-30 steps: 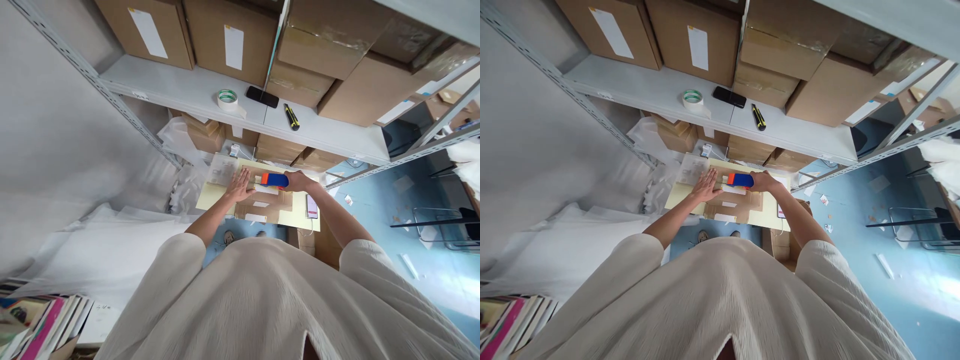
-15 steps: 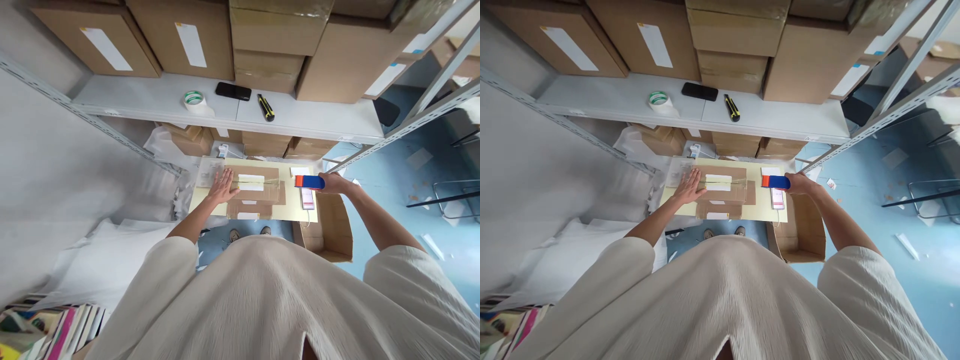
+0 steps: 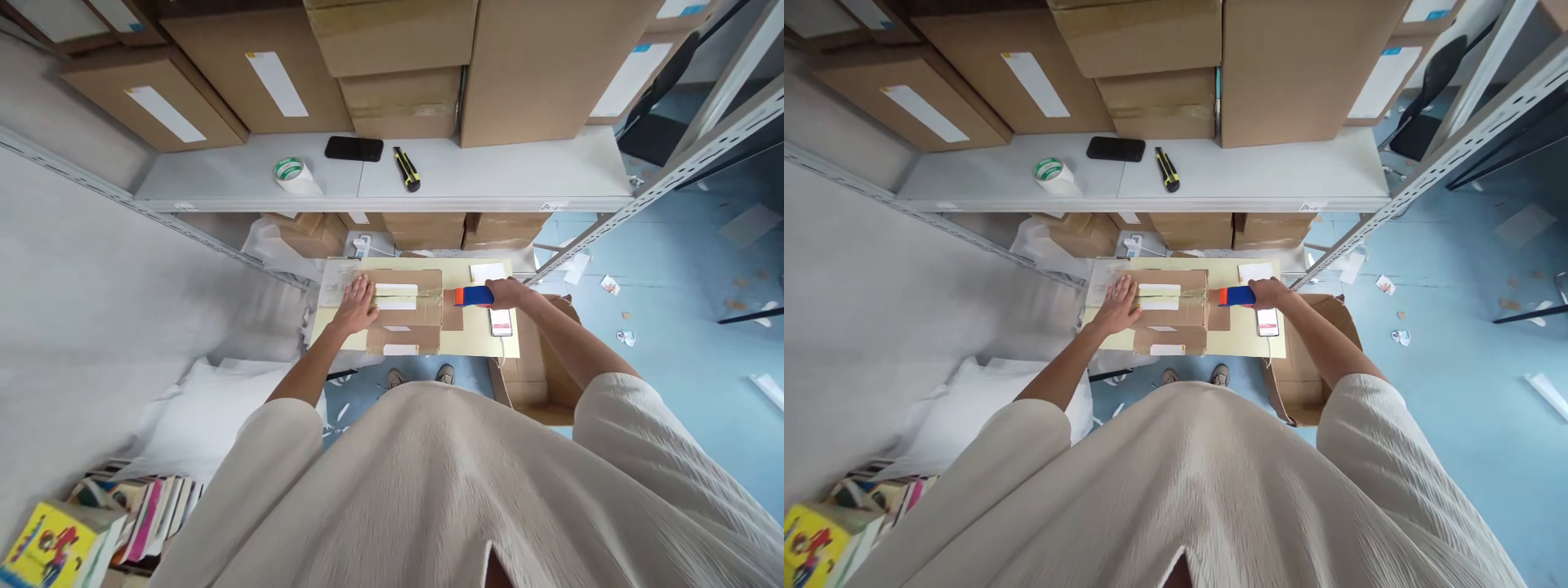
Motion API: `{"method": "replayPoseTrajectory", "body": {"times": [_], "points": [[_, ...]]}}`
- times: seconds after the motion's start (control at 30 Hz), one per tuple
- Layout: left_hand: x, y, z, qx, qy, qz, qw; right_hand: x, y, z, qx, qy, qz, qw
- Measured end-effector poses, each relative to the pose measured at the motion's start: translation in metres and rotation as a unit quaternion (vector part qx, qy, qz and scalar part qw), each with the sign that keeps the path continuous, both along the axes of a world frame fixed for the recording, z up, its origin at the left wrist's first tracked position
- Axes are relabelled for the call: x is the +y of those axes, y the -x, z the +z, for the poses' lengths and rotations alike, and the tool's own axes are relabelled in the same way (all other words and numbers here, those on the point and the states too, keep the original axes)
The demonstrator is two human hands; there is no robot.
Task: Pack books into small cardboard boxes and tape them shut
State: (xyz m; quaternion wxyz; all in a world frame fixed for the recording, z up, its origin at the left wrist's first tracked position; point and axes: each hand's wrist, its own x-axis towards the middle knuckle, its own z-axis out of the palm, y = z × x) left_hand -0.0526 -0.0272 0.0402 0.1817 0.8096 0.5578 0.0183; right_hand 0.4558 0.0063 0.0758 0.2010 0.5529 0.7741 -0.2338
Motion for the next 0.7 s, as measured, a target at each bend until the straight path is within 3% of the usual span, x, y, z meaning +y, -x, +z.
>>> {"method": "replayPoseTrajectory", "body": {"times": [0.23, 0.5, 0.7], "points": [[-0.023, -0.023, -0.013, -0.001, -0.014, 0.014, 1.000, 0.005, 0.036, 0.000, -0.001, -0.011, 0.026, 1.000], [-0.023, -0.020, -0.019, 0.031, -0.021, 0.003, 0.999, 0.006, 0.052, 0.006, -0.037, -0.041, 0.090, 0.994], [-0.024, -0.023, -0.017, 0.019, -0.026, 0.007, 0.999, 0.004, 0.059, -0.005, -0.033, -0.063, 0.093, 0.993]]}}
